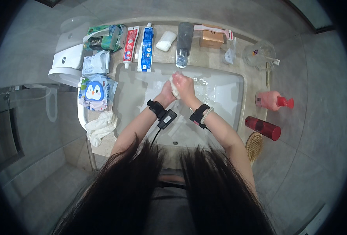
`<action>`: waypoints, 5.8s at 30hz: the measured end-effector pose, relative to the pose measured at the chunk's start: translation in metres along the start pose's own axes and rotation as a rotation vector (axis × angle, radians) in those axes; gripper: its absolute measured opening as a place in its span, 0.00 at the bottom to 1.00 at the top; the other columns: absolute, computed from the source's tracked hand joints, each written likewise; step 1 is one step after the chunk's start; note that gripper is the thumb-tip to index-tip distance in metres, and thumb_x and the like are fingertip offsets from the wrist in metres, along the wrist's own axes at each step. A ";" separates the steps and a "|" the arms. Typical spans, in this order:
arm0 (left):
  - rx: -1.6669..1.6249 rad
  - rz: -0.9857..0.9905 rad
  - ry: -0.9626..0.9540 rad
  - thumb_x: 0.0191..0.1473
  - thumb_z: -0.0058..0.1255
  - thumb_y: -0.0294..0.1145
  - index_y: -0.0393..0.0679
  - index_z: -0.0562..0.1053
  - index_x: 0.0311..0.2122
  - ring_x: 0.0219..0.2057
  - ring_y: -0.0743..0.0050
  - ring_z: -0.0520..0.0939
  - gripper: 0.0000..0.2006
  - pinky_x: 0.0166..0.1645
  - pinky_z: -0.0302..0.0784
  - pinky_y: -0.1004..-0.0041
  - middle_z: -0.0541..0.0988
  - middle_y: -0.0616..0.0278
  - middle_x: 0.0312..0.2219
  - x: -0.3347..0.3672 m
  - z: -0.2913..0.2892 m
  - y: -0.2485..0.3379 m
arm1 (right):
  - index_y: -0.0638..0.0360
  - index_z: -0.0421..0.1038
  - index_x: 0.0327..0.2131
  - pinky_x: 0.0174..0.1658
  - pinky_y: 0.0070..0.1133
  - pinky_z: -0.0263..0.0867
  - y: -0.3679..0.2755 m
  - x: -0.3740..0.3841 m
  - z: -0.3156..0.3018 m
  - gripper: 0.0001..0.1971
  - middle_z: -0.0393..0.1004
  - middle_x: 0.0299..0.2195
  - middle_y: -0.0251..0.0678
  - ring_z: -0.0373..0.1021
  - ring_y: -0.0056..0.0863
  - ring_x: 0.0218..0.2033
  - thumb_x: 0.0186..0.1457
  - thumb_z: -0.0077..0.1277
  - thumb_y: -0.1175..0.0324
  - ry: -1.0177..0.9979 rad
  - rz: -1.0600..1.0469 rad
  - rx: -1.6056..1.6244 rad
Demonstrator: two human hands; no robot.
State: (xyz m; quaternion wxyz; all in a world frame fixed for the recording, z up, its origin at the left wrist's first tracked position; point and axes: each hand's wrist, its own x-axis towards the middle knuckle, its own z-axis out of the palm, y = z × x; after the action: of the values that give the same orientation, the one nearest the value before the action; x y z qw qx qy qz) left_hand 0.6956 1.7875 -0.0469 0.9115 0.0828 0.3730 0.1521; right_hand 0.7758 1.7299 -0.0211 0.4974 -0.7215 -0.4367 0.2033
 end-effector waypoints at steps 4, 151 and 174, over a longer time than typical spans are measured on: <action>0.343 0.206 0.008 0.55 0.35 0.43 0.46 0.69 0.38 0.35 0.72 0.76 0.14 0.38 0.74 0.71 0.75 0.64 0.34 -0.004 0.009 0.004 | 0.54 0.67 0.35 0.33 0.24 0.66 0.011 0.002 -0.001 0.12 0.71 0.30 0.31 0.70 0.26 0.30 0.54 0.41 0.58 0.030 0.723 0.994; 0.309 0.294 -0.358 0.54 0.42 0.34 0.43 0.64 0.45 0.39 0.75 0.73 0.14 0.42 0.69 0.76 0.71 0.62 0.38 -0.104 0.026 0.051 | 0.58 0.60 0.44 0.48 0.30 0.60 -0.027 -0.029 -0.016 0.19 0.65 0.42 0.34 0.64 0.27 0.44 0.56 0.41 0.54 -0.480 0.774 1.542; 0.864 0.503 -0.021 0.51 0.48 0.40 0.44 0.68 0.40 0.33 0.88 0.71 0.14 0.35 0.64 0.86 0.73 0.70 0.31 -0.117 -0.029 0.076 | 0.64 0.63 0.42 0.21 0.09 0.53 -0.039 0.017 -0.074 0.23 0.66 0.26 0.26 0.61 0.11 0.23 0.44 0.58 0.63 -0.593 0.488 0.542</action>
State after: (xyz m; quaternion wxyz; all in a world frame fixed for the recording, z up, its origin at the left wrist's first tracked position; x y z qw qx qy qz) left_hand 0.5797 1.8199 0.0297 0.7327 0.5419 0.3611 0.1977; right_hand 0.8220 1.7091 0.0475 0.4592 -0.5580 -0.3088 0.6184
